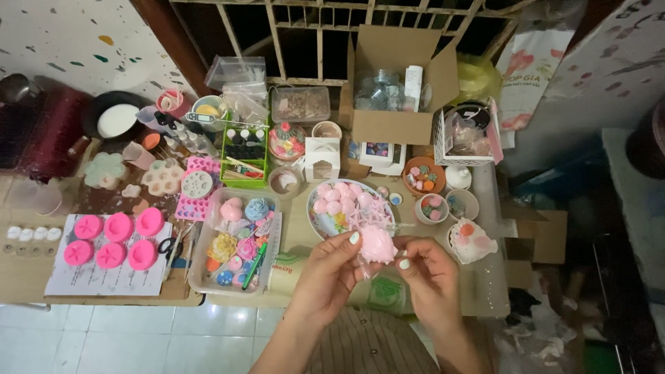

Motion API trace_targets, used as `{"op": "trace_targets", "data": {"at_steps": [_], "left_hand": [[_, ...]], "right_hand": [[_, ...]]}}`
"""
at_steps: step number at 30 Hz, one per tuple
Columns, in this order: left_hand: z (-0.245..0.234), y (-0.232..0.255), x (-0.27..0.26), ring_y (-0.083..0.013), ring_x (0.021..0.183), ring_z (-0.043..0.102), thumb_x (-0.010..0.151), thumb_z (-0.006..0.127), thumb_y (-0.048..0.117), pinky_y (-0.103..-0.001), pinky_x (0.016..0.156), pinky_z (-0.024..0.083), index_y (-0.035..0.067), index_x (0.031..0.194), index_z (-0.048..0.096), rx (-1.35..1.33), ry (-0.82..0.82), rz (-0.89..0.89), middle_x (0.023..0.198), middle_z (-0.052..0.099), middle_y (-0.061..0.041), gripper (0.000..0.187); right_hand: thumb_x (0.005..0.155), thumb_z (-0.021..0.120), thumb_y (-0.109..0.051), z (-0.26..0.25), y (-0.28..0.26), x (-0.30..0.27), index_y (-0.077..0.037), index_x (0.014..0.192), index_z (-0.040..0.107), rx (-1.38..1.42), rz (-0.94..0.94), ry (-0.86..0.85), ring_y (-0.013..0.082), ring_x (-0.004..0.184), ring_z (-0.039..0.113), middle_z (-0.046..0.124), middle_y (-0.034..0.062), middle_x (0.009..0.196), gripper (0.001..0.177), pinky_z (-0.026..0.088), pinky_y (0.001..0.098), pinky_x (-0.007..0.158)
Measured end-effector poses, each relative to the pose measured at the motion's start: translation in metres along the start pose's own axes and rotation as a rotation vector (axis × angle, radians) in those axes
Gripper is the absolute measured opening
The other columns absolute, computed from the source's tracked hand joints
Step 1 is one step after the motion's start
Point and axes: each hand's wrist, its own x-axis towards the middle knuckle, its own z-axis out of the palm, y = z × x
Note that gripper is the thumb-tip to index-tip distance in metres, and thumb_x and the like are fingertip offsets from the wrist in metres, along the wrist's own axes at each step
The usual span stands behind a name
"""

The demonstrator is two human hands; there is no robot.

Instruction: The person is preparing and pouring melted wax into molds to create decorative candles.

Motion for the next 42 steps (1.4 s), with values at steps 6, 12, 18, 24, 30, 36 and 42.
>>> {"op": "trace_targets", "data": {"at_steps": [6, 12, 18, 24, 30, 36, 42], "left_hand": [[-0.01, -0.008, 0.002, -0.0215, 0.094, 0.071, 0.103, 0.062, 0.017, -0.038, 0.088, 0.059, -0.007, 0.119, 0.069, 0.056, -0.037, 0.024, 0.11, 0.076, -0.015, 0.03], [-0.015, -0.004, -0.001, -0.0195, 0.107, 0.071, 0.101, 0.061, 0.018, -0.043, 0.095, 0.059, -0.004, 0.124, 0.065, 0.116, -0.049, -0.223, 0.119, 0.071, -0.011, 0.032], [-0.014, 0.001, -0.015, -0.0271, 0.106, 0.073, 0.103, 0.059, 0.021, -0.052, 0.095, 0.062, -0.001, 0.131, 0.058, 0.009, -0.16, -0.492, 0.121, 0.069, -0.015, 0.035], [-0.001, 0.015, -0.024, -0.0339, 0.095, 0.077, 0.106, 0.057, 0.026, -0.04, 0.081, 0.063, -0.005, 0.131, 0.059, 0.226, -0.188, -0.554, 0.116, 0.073, -0.021, 0.041], [-0.022, -0.005, -0.023, -0.0284, 0.092, 0.076, 0.102, 0.062, 0.021, -0.04, 0.081, 0.066, -0.005, 0.129, 0.063, 0.25, -0.091, -0.436, 0.112, 0.073, -0.019, 0.037], [-0.028, -0.007, -0.024, -0.0248, 0.094, 0.076, 0.103, 0.062, 0.019, -0.041, 0.078, 0.067, -0.005, 0.125, 0.064, 0.315, -0.084, -0.49, 0.11, 0.074, -0.016, 0.032], [-0.015, -0.007, -0.028, -0.0242, 0.085, 0.077, 0.099, 0.062, 0.021, -0.038, 0.068, 0.067, -0.004, 0.122, 0.065, 0.302, 0.061, -0.232, 0.102, 0.076, -0.014, 0.034]], "right_hand": [[0.094, 0.07, 0.0, -0.029, 0.034, 0.009, 0.003, 0.105, 0.059, 0.113, 0.067, -0.041, 0.0182, 0.101, 0.062, 0.065, 0.012, 0.112, 0.016, 0.052, 0.035, 0.093], [0.089, 0.078, -0.011, -0.016, 0.0, 0.008, 0.002, 0.099, 0.067, -0.221, -0.127, -0.275, 0.0184, 0.108, 0.059, 0.061, 0.0098, 0.115, 0.02, 0.05, 0.0305, 0.091], [0.079, 0.088, -0.013, -0.027, -0.002, -0.005, -0.003, 0.089, 0.064, -0.367, -0.21, -0.25, 0.016, 0.1, 0.058, 0.06, 0.0076, 0.11, 0.028, 0.049, 0.0285, 0.083], [0.062, 0.095, -0.013, -0.019, -0.031, -0.005, -0.003, 0.079, 0.065, -0.71, -0.434, -0.263, 0.0143, 0.079, 0.065, 0.066, 0.0046, 0.09, 0.036, 0.05, 0.026, 0.067], [0.067, 0.09, -0.003, -0.027, -0.034, -0.006, 0.0, 0.085, 0.067, -0.675, -0.284, -0.292, 0.0126, 0.076, 0.064, 0.069, 0.0056, 0.091, 0.029, 0.05, 0.0255, 0.065], [0.074, 0.082, 0.008, -0.032, -0.015, -0.013, 0.001, 0.087, 0.066, -0.475, -0.029, -0.271, 0.0117, 0.071, 0.055, 0.062, 0.0056, 0.088, 0.022, 0.045, 0.0234, 0.061], [0.104, 0.048, -0.025, -0.037, -0.016, -0.024, -0.001, 0.11, 0.063, -0.328, 0.048, -0.099, 0.0131, 0.087, 0.066, 0.066, 0.0056, 0.097, 0.028, 0.054, 0.027, 0.072]]}}
